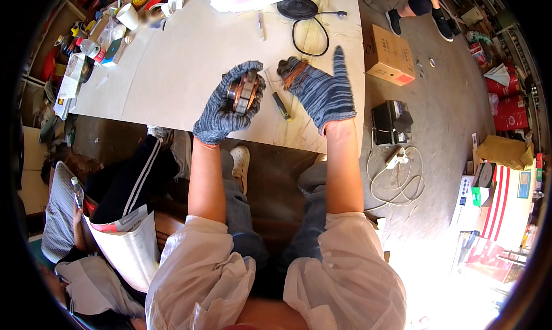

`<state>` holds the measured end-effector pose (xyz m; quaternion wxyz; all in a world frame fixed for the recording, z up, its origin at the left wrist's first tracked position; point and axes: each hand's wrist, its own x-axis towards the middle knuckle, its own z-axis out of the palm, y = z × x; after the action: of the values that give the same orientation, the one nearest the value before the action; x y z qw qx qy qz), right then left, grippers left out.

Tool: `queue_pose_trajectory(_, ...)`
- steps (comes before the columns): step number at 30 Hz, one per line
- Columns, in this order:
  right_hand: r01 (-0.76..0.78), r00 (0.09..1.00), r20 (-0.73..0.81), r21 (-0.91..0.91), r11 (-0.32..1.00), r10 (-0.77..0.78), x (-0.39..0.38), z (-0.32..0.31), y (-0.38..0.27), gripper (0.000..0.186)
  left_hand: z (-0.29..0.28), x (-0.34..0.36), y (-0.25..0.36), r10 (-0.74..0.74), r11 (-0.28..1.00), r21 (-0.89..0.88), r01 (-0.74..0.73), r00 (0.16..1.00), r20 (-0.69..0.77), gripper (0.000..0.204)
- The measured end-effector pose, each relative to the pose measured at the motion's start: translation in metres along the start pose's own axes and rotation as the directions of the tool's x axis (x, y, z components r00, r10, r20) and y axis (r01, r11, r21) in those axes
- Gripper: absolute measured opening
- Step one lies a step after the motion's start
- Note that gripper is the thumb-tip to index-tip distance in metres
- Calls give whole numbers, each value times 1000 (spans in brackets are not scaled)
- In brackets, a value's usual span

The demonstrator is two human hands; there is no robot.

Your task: The person uses a screwdriver to manipulate the internal components of a small electric motor stator. They repeatedly insert the tool into the copper windings, rotate the stator, and adjust the position of the wires while seated at a cluttered workbench.

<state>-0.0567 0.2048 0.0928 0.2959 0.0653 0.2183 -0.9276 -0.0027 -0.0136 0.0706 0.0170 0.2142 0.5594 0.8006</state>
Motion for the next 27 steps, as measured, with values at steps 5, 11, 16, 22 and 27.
queue_pose_trajectory(5,188,977,37,304,934,-209,-10,6,-13,88,11,-2,5,-58,997,54,47,973,222,98)
queue_pose_trajectory(11,438,899,16,2,899,-438,-10,7,-8,93,33,4,0,-33,971,228,-72,905,423,87)
queue_pose_trajectory(16,521,851,236,-491,698,-469,-10,9,-2,82,25,5,8,22,979,188,-78,958,287,84)
queue_pose_trajectory(22,377,864,440,-888,-265,-245,-30,13,5,42,26,7,9,-16,1000,-15,20,972,234,85)
queue_pose_trajectory(27,388,707,705,-454,-802,-56,-31,4,1,56,33,6,6,-18,996,89,3,986,165,97)
